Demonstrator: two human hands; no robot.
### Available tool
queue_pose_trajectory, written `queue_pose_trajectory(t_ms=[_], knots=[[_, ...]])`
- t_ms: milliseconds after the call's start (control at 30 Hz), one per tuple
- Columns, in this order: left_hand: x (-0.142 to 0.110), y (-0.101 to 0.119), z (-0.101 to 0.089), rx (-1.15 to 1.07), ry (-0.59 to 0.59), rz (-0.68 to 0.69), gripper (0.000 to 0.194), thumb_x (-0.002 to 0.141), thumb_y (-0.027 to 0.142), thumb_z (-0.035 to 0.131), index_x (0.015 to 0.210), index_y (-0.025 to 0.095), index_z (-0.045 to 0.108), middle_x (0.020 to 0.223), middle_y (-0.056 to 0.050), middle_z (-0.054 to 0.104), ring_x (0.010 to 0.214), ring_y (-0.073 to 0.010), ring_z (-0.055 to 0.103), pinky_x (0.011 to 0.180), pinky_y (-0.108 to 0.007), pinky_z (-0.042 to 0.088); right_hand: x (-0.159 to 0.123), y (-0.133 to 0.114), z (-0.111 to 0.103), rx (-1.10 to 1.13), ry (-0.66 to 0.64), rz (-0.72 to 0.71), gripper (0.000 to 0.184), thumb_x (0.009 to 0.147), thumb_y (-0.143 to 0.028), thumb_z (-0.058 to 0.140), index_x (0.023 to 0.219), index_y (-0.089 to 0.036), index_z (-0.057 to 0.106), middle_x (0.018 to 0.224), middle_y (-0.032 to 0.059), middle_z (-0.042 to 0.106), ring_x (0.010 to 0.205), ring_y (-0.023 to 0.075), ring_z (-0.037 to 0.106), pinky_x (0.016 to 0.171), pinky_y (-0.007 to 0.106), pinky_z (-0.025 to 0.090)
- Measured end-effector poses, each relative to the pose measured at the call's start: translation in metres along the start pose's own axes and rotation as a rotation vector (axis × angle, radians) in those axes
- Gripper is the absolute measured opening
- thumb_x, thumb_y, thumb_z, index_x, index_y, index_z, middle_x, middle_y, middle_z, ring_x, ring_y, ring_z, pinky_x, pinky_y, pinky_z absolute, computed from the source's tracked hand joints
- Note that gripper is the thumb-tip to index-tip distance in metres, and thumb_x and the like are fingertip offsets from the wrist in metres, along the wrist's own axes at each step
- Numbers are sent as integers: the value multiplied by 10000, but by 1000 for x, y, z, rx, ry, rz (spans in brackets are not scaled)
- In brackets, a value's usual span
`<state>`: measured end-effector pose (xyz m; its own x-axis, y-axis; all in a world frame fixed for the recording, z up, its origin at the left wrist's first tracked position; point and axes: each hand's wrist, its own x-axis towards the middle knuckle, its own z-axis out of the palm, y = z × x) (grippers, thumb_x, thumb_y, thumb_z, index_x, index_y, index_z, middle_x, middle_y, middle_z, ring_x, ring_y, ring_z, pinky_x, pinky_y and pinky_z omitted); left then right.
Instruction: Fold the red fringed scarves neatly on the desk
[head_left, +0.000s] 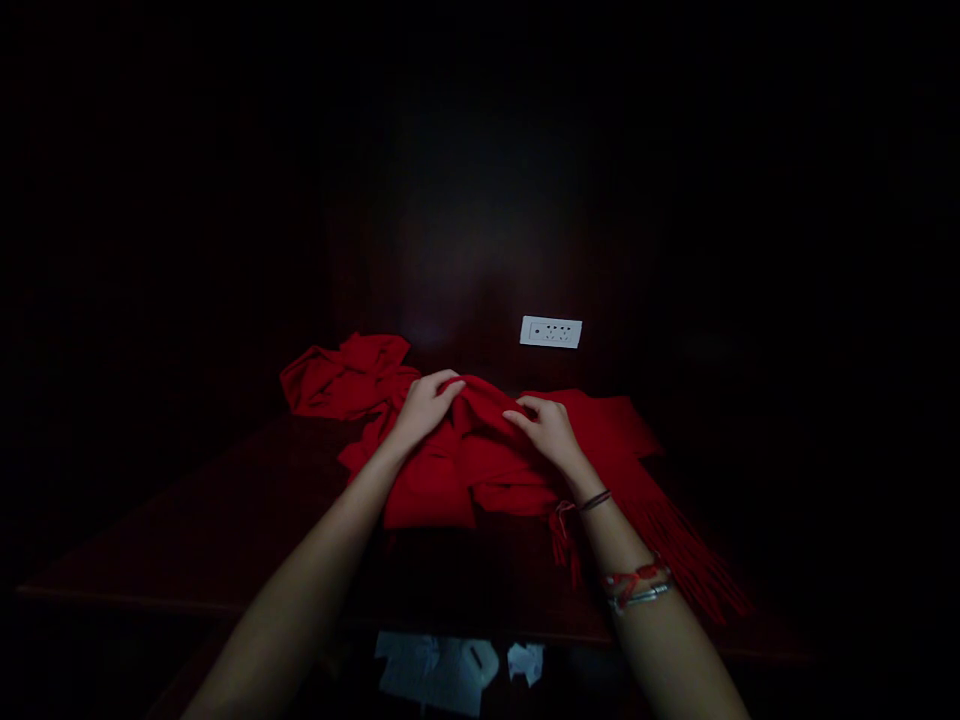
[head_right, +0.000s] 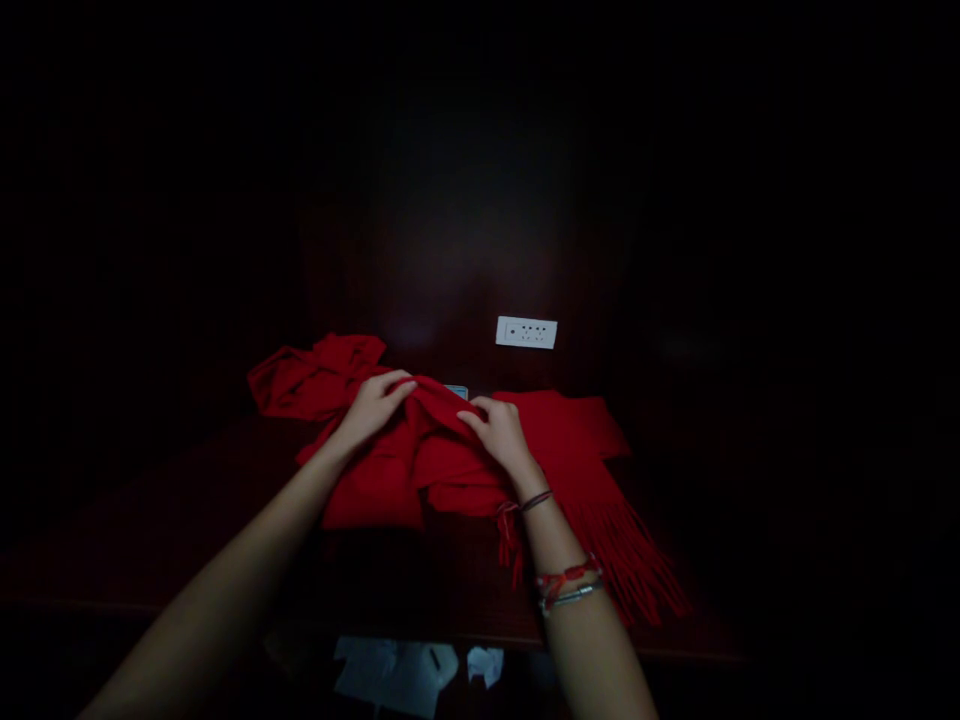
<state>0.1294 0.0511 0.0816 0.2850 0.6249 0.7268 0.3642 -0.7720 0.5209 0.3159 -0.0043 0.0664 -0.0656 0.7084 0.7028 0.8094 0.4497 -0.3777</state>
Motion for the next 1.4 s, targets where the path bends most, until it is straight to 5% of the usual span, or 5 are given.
queue_pose_trajectory(t_ms=[233,500,933,1167,1400], knots=[[7,-24,-34,224,472,-325,230,730,255,409,883,135,532,823,-67,545,803,-194,516,735,-301,403,1,-3,3,45,-12,-10,144,705,-265,535,758,-171,629,717,27,640,629,135,552,577,215,375],[-9,9,13,323,-324,276,269,768,269,420,1022,239,501,981,-8,564,975,-166,470,967,-394,181,1,-4,1,68,26,7,144,690,-227,540,780,-173,638,762,34,652,679,141,574,624,224,400],[-13,1,22,205,-401,166,265,772,331,428,1000,219,504,935,-1,597,894,-165,518,966,-432,127,2,3,1,157,-10,7,157,670,-256,561,764,-160,642,711,33,640,619,132,543,582,220,385],[-5,11,7,71,-109,100,261,791,297,358,708,158,563,726,0,600,694,-130,531,681,-210,373,2,4,-2,154,-94,50,193,665,-314,568,736,-147,632,673,22,614,599,124,505,548,216,346],[4,-19,-26,98,533,-277,238,752,292,364,631,157,518,557,20,478,566,-118,467,551,-198,349,1,5,-2,148,-183,54,192,685,-328,547,658,-145,598,592,-5,548,558,107,449,513,207,303]])
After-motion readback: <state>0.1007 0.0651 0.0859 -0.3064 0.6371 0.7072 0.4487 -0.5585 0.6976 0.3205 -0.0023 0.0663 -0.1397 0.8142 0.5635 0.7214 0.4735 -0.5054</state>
